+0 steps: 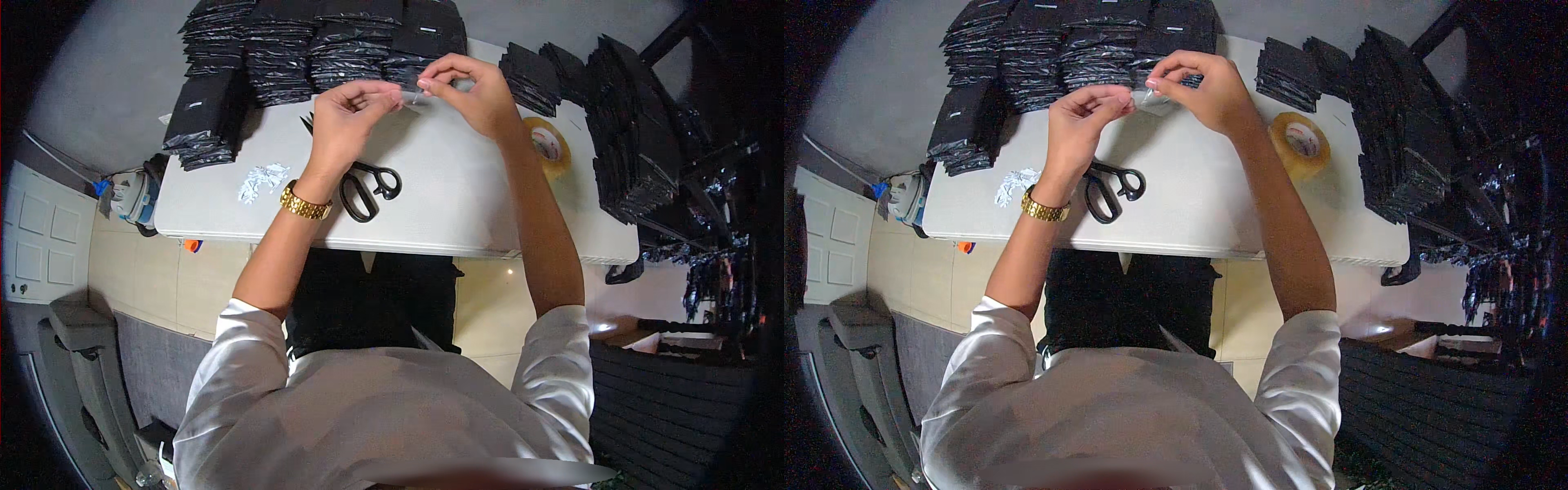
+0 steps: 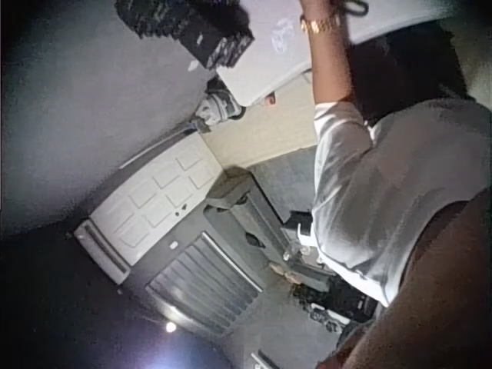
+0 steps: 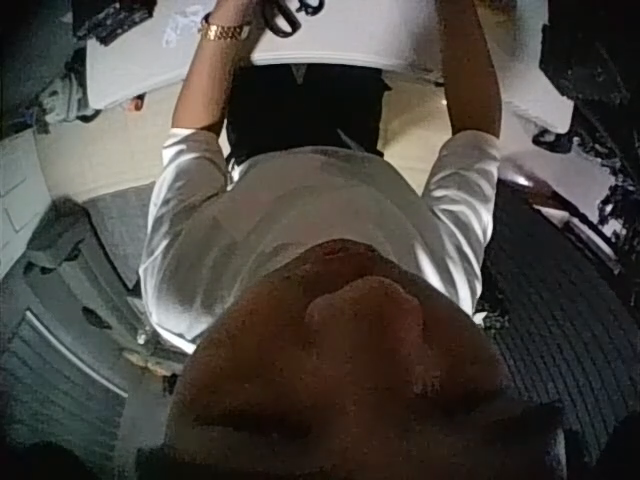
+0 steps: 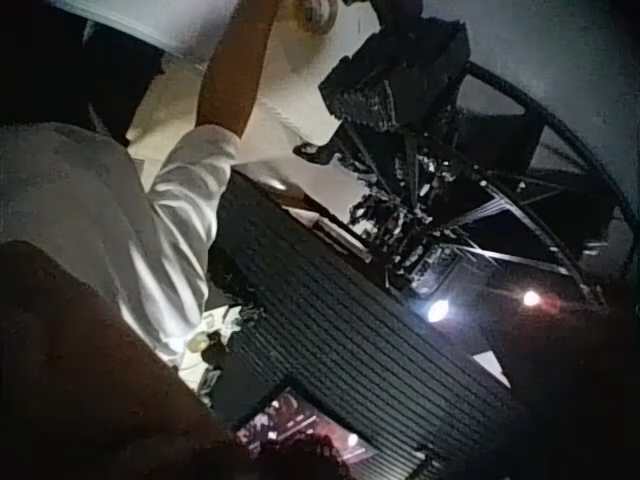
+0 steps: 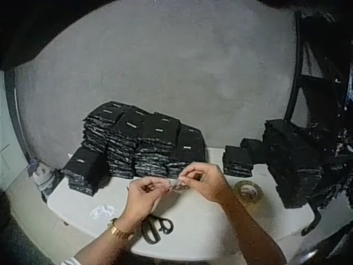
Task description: Preparing black shipping envelopes by cutting and applying adhesive labels or protective strips.
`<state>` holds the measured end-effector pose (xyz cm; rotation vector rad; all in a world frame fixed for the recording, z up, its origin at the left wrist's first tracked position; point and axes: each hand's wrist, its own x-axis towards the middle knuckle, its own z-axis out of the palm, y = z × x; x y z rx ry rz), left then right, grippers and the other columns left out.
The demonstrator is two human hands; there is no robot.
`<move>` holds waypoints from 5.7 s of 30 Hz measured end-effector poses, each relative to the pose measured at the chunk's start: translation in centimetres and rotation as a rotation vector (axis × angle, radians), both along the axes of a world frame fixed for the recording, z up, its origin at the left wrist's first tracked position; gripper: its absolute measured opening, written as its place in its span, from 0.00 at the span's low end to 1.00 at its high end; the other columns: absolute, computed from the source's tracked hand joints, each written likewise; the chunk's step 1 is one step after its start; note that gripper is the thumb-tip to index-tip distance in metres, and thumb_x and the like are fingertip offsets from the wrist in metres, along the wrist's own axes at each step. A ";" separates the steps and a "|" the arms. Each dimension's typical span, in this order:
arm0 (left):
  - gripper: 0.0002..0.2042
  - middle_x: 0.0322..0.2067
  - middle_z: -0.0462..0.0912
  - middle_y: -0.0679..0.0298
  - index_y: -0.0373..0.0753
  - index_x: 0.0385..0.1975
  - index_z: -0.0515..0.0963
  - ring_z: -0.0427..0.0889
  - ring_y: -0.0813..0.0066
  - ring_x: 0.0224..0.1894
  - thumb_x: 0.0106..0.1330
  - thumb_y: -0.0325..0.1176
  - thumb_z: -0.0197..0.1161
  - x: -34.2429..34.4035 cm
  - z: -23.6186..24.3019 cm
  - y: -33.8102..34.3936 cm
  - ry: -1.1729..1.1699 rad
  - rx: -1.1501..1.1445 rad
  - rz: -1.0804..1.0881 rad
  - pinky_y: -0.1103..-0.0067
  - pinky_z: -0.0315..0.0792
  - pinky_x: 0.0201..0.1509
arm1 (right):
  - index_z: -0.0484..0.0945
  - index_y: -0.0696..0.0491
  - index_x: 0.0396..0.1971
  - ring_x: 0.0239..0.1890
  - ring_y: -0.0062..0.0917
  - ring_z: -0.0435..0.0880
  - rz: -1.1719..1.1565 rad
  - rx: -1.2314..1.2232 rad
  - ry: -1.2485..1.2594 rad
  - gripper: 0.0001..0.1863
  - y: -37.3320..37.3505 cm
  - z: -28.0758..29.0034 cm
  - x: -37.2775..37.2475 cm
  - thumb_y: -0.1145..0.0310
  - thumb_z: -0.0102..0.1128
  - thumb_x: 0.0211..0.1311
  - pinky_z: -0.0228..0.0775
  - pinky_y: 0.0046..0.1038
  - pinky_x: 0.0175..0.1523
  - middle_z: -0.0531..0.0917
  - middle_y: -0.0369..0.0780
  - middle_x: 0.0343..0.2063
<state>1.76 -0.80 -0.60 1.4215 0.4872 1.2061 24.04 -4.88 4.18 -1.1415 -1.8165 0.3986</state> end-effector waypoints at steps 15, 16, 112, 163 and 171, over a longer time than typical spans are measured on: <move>0.10 0.43 0.89 0.55 0.28 0.47 0.86 0.87 0.77 0.41 0.75 0.27 0.62 -0.5 -0.2 1.1 0.082 0.148 0.291 0.79 0.84 0.52 | 0.90 0.52 0.40 0.35 0.20 0.84 -0.092 0.131 -0.181 0.10 0.0 0.3 -0.4 0.65 0.75 0.61 0.75 0.26 0.48 0.89 0.36 0.31; 0.11 0.46 0.88 0.53 0.28 0.48 0.85 0.87 0.77 0.42 0.76 0.29 0.61 -0.9 -0.1 1.2 0.038 0.085 0.277 0.78 0.85 0.53 | 0.90 0.54 0.40 0.35 0.17 0.82 -0.077 0.098 -0.164 0.09 -0.1 0.4 -0.4 0.67 0.74 0.63 0.74 0.24 0.49 0.89 0.36 0.32; 0.08 0.40 0.87 0.63 0.33 0.41 0.89 0.81 0.81 0.38 0.68 0.29 0.73 -8.0 -0.9 2.0 0.134 0.189 0.333 0.83 0.75 0.44 | 0.80 0.56 0.46 0.46 0.43 0.84 -0.282 -0.122 -0.261 0.19 -9.5 -7.0 -11.2 0.63 0.73 0.60 0.77 0.43 0.52 0.82 0.46 0.43; 0.06 0.30 0.86 0.67 0.30 0.39 0.87 0.84 0.83 0.33 0.68 0.26 0.71 -9.0 3.2 -4.1 0.199 0.038 0.288 0.79 0.85 0.42 | 0.71 0.56 0.48 0.27 0.23 0.82 0.229 -0.543 0.632 0.15 -18.8 -12.6 -18.5 0.58 0.47 0.82 0.77 0.31 0.35 0.78 0.37 0.26; 0.07 0.34 0.89 0.60 0.25 0.40 0.85 0.87 0.80 0.34 0.69 0.24 0.67 -9.2 2.4 -5.2 0.127 -0.080 0.230 0.80 0.85 0.41 | 0.72 0.56 0.47 0.27 0.22 0.82 0.233 -0.463 0.585 0.20 -16.4 -12.1 -18.1 0.51 0.47 0.81 0.76 0.29 0.35 0.78 0.37 0.24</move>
